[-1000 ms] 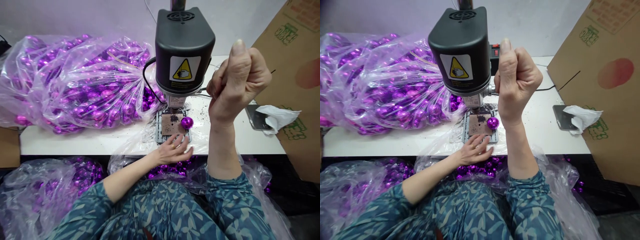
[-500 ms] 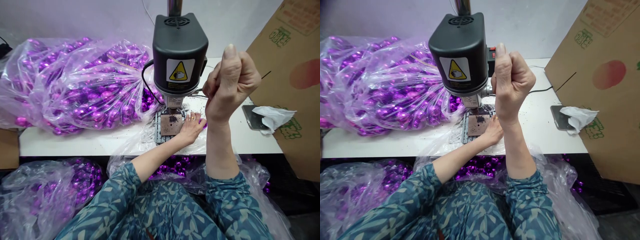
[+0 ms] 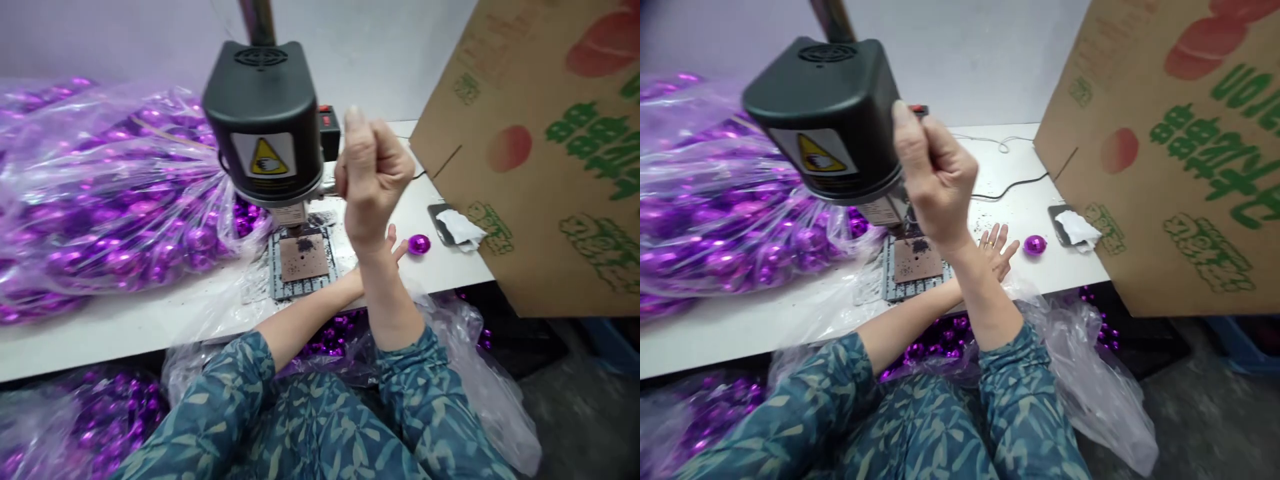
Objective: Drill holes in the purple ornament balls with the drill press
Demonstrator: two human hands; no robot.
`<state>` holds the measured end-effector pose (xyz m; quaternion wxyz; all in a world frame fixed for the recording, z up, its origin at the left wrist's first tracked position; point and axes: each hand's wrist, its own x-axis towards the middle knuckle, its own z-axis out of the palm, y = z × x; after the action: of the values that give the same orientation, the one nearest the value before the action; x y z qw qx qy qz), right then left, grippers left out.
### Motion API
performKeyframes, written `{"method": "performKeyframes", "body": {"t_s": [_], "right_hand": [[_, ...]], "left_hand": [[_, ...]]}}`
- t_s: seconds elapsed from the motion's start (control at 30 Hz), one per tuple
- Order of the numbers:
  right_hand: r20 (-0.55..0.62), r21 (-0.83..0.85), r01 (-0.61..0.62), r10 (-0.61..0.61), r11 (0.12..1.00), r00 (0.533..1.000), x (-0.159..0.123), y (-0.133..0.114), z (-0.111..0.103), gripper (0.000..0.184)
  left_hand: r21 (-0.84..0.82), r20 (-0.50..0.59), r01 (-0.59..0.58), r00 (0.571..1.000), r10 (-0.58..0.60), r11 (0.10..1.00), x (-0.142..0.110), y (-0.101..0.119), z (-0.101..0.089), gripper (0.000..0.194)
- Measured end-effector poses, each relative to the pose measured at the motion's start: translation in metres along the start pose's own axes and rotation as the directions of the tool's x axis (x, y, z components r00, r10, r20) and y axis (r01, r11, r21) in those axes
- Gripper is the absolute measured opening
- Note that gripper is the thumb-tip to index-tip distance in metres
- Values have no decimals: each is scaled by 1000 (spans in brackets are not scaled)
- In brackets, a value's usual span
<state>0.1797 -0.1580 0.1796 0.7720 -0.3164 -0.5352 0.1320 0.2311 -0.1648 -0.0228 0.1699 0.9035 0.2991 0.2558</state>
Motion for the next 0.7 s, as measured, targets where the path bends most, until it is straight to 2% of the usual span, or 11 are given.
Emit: {"method": "performKeyframes", "body": {"t_s": [0.07,0.17,0.23,0.3,0.37,0.47,0.57,0.7], "right_hand": [[43,-49,-82,84,995,995,-2,-2,0,55],[69,28,-116,114,993,991,-4,-4,0,56],[101,48,-154,149,987,984,-3,-6,-2,54],[142,16,-214,209,977,967,-2,-8,-3,54],[176,-7,-254,251,967,952,0,-10,-5,55],[167,24,-262,254,965,953,0,-12,-5,55],[119,25,-267,262,963,958,-1,-12,-4,54],[114,46,-253,246,966,962,-3,-11,-5,54]], "left_hand": [[42,80,-129,989,126,991,15,14,7,62],[54,207,-282,942,265,958,45,32,25,64],[55,298,-276,922,248,960,65,40,40,62],[52,369,-222,910,188,974,80,42,54,61],[37,379,-187,912,159,982,90,42,62,59],[25,322,-148,937,132,989,98,43,65,51],[79,308,-120,947,90,990,100,48,61,38],[91,288,-148,950,116,985,88,59,47,41]]}}
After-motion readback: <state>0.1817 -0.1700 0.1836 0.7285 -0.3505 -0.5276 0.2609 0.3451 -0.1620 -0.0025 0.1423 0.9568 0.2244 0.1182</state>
